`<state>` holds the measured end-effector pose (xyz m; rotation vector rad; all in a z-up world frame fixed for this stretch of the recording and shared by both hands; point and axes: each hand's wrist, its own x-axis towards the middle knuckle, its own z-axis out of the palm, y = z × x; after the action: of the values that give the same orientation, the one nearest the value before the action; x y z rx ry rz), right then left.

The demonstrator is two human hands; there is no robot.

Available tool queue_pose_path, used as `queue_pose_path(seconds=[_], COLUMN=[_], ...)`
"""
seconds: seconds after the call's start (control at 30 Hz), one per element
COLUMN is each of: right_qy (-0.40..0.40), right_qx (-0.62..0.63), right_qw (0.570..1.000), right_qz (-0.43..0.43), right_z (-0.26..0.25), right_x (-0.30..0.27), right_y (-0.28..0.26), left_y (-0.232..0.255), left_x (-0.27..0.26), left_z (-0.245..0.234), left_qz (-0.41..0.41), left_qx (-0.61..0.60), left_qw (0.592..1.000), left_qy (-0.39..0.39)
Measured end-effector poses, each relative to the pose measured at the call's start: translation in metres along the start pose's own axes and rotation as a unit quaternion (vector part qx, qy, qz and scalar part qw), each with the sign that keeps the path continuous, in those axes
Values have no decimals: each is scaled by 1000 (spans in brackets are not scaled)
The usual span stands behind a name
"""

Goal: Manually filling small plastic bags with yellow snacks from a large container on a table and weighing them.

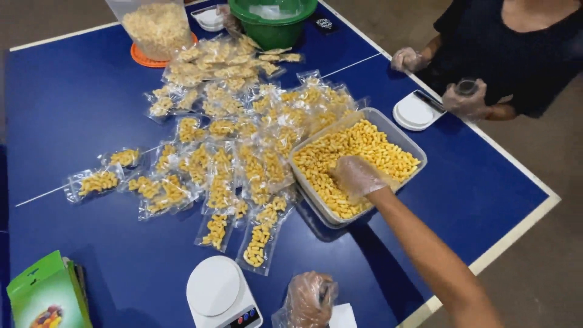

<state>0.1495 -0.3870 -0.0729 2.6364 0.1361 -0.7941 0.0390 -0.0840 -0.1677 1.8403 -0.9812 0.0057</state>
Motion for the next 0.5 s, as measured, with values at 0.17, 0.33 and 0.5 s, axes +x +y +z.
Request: queue_pose_path(seconds=[0.17, 0.33, 0.5], right_qy=[191, 258, 199], right_qx=[729, 958, 931], right_qw=[570, 54, -306], right_qz=[327, 110, -21], right_z=[-73, 51, 21], right_x=[-64, 25, 2], right_y=[-2, 47, 23], left_y=[12, 9, 9], left_x=[4, 0, -5], left_z=[-5, -3, -1], left_qz=[-27, -6, 4], left_qx=[-1, -21, -38], left_qw=[1000, 1000, 998], left_qy=[-8, 9, 41])
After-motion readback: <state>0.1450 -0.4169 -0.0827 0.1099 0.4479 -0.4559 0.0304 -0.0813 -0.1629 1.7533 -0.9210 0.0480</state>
